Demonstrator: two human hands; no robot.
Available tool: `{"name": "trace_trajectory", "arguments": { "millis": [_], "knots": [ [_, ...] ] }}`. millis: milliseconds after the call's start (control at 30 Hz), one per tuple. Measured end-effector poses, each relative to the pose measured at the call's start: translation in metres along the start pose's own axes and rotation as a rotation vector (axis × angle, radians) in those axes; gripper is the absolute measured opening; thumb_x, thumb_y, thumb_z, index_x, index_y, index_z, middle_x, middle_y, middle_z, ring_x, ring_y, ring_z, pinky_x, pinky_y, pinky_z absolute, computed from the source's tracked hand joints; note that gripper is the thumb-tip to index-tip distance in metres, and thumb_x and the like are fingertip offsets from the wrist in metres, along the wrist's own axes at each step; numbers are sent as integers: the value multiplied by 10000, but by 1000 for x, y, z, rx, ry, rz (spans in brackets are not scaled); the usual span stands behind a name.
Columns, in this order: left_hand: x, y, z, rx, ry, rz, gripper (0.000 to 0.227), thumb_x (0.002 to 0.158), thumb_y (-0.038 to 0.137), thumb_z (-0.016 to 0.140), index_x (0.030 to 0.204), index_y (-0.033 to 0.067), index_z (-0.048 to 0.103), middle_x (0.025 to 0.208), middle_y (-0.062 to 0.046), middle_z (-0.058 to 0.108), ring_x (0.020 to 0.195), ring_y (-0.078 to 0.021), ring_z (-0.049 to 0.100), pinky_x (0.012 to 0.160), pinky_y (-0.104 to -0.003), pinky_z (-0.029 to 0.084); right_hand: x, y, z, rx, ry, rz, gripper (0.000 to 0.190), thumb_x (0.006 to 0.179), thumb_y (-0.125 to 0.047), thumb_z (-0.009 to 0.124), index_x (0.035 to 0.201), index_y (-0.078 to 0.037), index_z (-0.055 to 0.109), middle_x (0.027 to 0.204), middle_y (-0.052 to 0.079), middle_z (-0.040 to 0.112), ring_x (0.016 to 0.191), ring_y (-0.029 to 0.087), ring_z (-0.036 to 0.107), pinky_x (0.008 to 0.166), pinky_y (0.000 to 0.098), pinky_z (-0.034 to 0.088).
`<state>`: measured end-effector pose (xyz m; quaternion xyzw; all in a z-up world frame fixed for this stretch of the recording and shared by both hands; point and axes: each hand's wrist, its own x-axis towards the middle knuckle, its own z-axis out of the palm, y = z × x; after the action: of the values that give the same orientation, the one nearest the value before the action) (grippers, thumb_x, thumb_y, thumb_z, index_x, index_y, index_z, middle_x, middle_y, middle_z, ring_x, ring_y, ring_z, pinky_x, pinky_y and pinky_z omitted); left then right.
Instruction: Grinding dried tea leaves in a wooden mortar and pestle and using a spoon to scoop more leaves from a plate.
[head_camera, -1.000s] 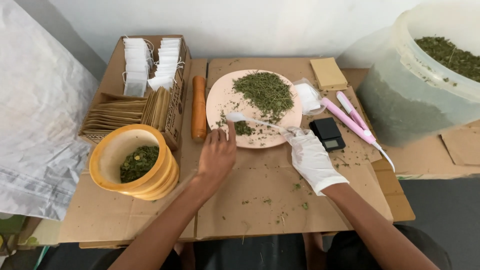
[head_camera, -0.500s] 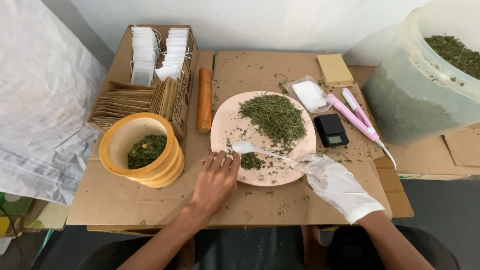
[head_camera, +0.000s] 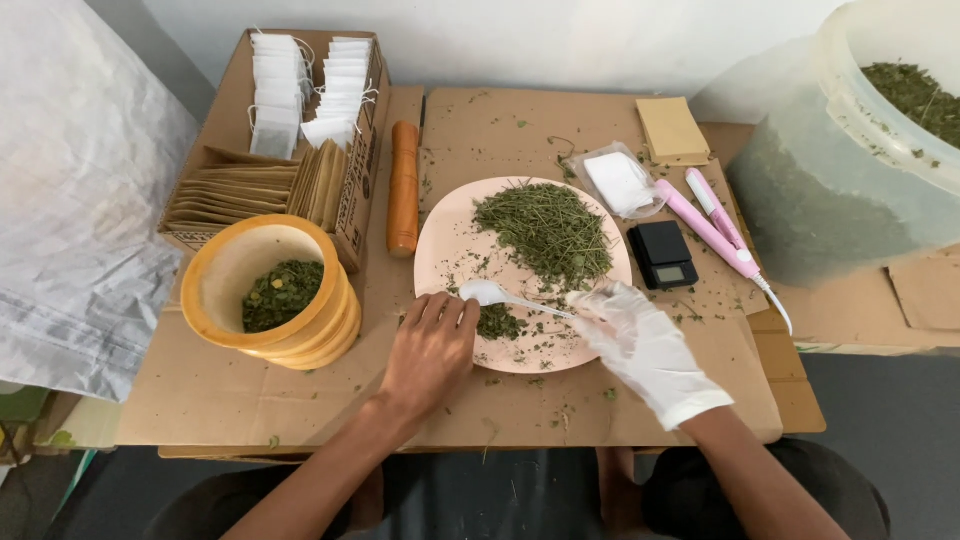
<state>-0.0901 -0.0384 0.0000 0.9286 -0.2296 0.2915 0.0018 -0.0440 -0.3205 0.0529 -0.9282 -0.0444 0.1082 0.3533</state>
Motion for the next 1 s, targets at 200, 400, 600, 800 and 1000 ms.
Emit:
{"name": "trace_trajectory", "arguments": {
  "millis": [200,400,600,800,1000],
  "knots": [
    [7,-2,13,-76,-47,-68,298,880,-54,725,1150,42,807,972,-168,814,1049,-359,800,980,-496,628,33,66,51,-443,315,-550,137,1048,-373,729,1106,-259,781,1027,10,777,1106,225,773,1114,397,590],
    [22,-4,7,-98,-4,-102,330,914,-51,687,1218,36,781,1119,-201,783,1126,-377,785,983,-511,630,13,38,20,-144,246,-344,268,1093,-402,689,1132,-180,834,1155,71,823,1206,256,766,1102,414,583],
    [27,-20,18,-157,-102,-212,369,931,-49,648,1277,24,758,1197,-223,750,1185,-384,749,1021,-521,625,20,39,-32,-108,196,99,431,1051,-571,652,1331,-286,811,1354,52,793,1347,341,677,1212,523,494],
    [18,-26,27,-96,18,-210,434,903,-96,666,1329,-36,716,1272,-218,719,1132,-348,725,977,-486,684,5,35,-57,-186,115,137,340,1017,-426,631,1191,-258,870,1292,-73,833,1237,136,741,1141,331,481],
    [20,-21,28,-133,13,-199,395,949,-92,608,1323,-31,721,1283,-223,728,1157,-365,724,995,-511,656,9,53,-65,-296,155,109,357,1055,-472,593,1237,-288,838,1144,-82,810,1093,165,718,1052,323,478]
  ]
}}
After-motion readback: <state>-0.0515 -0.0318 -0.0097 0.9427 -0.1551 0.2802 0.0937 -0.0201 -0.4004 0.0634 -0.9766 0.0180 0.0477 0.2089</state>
